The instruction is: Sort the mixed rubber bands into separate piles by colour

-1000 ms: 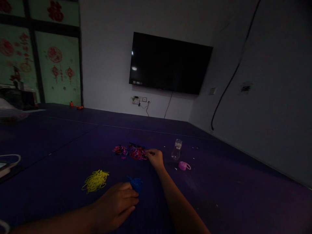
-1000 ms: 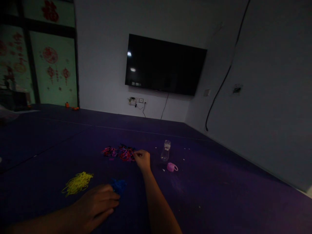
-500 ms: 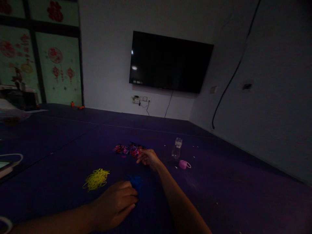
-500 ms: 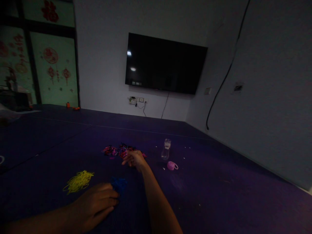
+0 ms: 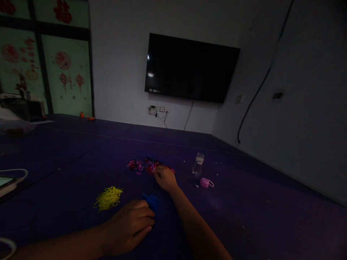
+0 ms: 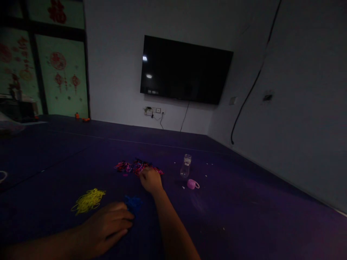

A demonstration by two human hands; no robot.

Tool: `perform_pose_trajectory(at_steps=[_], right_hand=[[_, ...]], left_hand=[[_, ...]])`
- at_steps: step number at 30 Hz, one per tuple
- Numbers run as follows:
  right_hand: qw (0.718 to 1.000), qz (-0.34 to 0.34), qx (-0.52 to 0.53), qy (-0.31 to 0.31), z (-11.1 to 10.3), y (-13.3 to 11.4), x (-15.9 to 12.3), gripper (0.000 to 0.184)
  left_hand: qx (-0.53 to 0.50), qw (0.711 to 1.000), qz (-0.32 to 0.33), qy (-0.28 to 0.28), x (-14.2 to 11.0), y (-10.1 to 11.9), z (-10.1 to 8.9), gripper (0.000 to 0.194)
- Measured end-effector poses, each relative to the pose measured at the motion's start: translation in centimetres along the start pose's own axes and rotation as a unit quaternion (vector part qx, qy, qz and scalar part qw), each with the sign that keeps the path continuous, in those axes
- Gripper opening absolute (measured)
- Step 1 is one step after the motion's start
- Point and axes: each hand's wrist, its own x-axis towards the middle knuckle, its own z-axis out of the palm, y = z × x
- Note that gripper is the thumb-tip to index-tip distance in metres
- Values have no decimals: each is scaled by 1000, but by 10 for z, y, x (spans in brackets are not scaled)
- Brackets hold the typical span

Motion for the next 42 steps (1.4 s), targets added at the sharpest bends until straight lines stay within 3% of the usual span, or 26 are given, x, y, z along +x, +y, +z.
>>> perform_pose_trajectory(at_steps=[12, 18, 23, 27, 30, 32, 38, 42], right_hand=[[999, -32, -21, -26, 2, 3, 0, 30], [998, 16, -2, 53, 3, 8, -1, 28], [975, 76, 145, 153, 8, 23, 2, 23], [921, 104, 328, 182, 13, 32, 7, 12], [870, 151, 446, 145, 18, 30, 11, 13], [847, 171, 497, 85, 19, 26, 12, 20], [822, 133, 537, -133, 2, 16, 3, 31], [805, 101, 542, -218, -10, 16, -2, 34]], left_hand=[[-7, 1000, -8, -1, 0, -2, 0, 19], [-7, 1000, -1, -7, 1, -2, 1, 20], [-7, 1000, -4, -11, 0, -2, 1, 19], [-14, 1000, -2, -10, 0, -3, 1, 20], [-14, 1000, 2, -17, -1, -4, 2, 18], [-14, 1000, 5, -16, -1, -5, 3, 18], [-17, 1000, 4, -11, 0, -4, 2, 19], [-13, 1000, -4, -21, 1, -2, -1, 19]])
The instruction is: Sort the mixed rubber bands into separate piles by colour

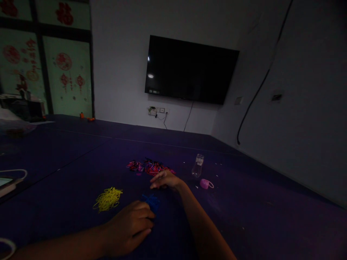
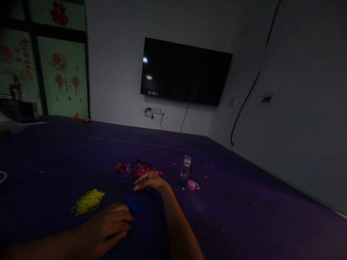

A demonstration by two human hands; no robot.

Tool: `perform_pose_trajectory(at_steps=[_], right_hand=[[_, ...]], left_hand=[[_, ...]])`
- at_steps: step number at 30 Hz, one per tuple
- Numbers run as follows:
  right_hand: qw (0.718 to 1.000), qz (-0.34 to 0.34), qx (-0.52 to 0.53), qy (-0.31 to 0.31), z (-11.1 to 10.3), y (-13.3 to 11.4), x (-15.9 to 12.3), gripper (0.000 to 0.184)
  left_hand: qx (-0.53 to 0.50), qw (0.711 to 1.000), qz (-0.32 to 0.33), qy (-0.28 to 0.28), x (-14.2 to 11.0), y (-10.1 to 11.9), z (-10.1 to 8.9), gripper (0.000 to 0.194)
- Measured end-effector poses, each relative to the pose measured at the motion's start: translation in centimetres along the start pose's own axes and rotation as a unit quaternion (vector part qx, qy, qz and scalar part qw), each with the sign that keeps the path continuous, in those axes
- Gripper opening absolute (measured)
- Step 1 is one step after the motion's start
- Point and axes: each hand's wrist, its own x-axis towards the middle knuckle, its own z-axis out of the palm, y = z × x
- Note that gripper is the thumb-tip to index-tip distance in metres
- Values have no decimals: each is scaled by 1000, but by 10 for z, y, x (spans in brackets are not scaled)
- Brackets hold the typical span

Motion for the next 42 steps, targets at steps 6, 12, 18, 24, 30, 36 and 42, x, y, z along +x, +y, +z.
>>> perform_pose_trajectory(at_steps=[6, 12, 18, 24, 30, 36, 42], right_hand=[[987, -63, 13, 150, -1, 10, 11, 39], [875, -99, -289, 375, 2, 14, 14, 25], [797, -84, -517, 299, 7, 6, 5, 33], [785, -67, -559, 257, 8, 7, 7, 33], [781, -58, -570, 247, 7, 8, 7, 31], [780, -54, -571, 249, 8, 6, 7, 30], [777, -60, -578, 243, 7, 10, 10, 31]], left_hand=[[-5, 1000, -2, 5, -1, 1, 0, 19], [-11, 1000, -8, -1, -1, 0, 1, 18], [-9, 1000, -13, -3, -1, 0, 1, 19], [4, 999, -32, 6, -5, -5, 4, 24], [62, 989, -132, 27, -12, -17, 15, 44], [42, 980, -191, -36, -10, -21, 14, 52], [26, 977, -206, -53, -6, -24, 12, 51]])
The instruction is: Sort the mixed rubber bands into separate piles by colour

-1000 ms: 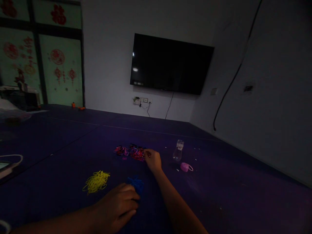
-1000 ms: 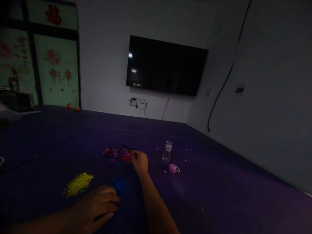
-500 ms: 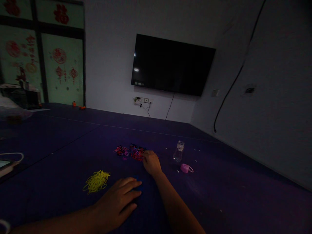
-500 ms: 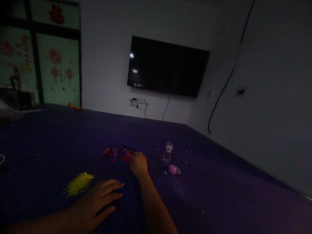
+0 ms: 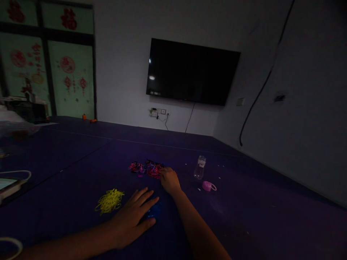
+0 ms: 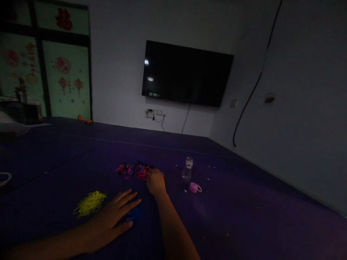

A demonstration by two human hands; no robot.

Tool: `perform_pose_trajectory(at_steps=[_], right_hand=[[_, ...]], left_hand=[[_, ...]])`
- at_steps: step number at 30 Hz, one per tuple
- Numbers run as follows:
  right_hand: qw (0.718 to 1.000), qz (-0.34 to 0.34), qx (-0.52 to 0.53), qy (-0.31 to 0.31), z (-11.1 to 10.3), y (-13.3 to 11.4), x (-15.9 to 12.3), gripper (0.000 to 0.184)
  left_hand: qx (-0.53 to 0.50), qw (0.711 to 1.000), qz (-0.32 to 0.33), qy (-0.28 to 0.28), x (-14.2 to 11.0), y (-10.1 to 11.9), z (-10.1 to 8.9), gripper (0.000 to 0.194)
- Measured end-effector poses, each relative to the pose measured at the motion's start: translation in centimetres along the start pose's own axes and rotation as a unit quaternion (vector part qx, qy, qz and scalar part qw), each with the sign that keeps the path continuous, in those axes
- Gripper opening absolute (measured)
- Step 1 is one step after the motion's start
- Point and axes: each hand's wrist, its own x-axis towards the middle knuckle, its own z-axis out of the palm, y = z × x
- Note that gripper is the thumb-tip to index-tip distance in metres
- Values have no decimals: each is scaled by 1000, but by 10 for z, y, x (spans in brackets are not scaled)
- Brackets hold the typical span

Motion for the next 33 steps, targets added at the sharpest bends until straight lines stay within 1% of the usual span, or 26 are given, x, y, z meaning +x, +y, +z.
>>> perform_pose_trajectory(at_steps=[7, 14, 18, 23, 28, 33], right_hand=[[1000, 9, 2, 5, 3, 4, 2, 33], [999, 22, 24, 34, 2, 6, 2, 35], [995, 33, 69, 65, 4, 8, 3, 36], [977, 45, 159, 133, 8, 13, 3, 35], [954, 62, 206, 209, 14, 22, 5, 33], [935, 107, 249, 228, 18, 29, 5, 27]], left_hand=[[-14, 1000, 11, 15, 0, 0, -1, 50], [-12, 999, 8, 32, -3, -2, 2, 49], [-18, 998, 6, 56, -4, -1, 3, 49], [-25, 998, 1, 54, -4, -1, 4, 47], [-24, 998, -12, 50, -3, -2, 7, 46], [-30, 998, -14, 48, -3, -3, 8, 47]])
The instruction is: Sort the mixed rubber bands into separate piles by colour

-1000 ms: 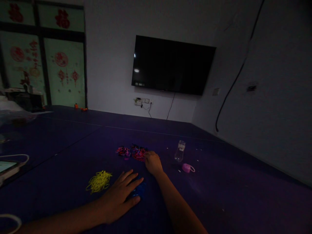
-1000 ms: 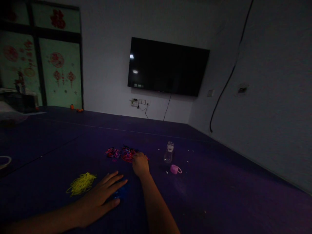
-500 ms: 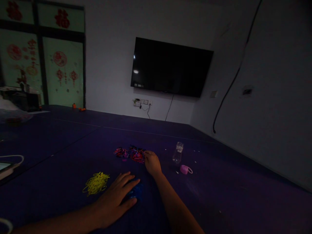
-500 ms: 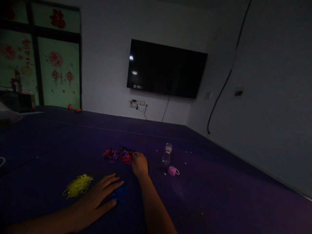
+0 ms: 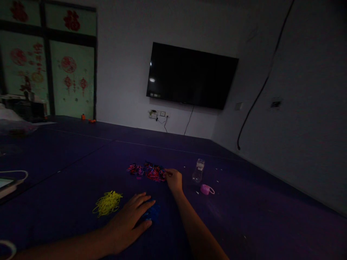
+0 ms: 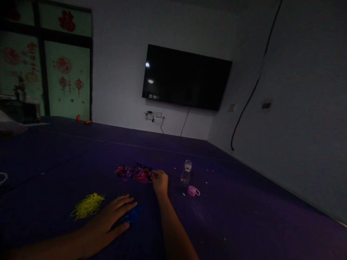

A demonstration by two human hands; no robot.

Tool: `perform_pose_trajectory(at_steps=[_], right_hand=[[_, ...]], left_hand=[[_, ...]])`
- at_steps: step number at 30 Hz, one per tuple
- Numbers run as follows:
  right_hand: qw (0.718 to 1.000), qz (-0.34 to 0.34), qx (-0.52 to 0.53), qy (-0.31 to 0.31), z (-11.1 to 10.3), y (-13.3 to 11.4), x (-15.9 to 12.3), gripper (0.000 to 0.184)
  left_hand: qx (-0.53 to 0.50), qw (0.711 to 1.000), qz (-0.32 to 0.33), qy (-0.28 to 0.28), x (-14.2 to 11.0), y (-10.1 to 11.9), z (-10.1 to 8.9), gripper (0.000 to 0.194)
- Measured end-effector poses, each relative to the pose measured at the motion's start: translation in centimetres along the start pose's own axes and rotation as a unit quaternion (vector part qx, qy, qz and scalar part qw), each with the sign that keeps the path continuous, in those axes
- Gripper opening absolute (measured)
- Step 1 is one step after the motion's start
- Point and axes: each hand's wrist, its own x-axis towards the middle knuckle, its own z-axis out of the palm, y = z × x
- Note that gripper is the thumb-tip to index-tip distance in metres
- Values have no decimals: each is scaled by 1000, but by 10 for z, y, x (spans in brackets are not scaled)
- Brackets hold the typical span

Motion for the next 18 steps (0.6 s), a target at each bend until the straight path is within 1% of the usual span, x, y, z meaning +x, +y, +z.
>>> perform_pose_trajectory(at_steps=[6, 11, 18], right_hand=[[997, 63, 41, 1, -1, 0, 0, 22], [996, 76, 46, 1, -1, 0, -1, 17], [996, 83, 31, -3, -1, 2, -2, 16]], left_hand=[[-7, 1000, -6, -7, 1, 1, -2, 46], [-13, 1000, -11, -14, 0, 2, -2, 46], [-18, 1000, -8, -2, -2, 1, 0, 48]])
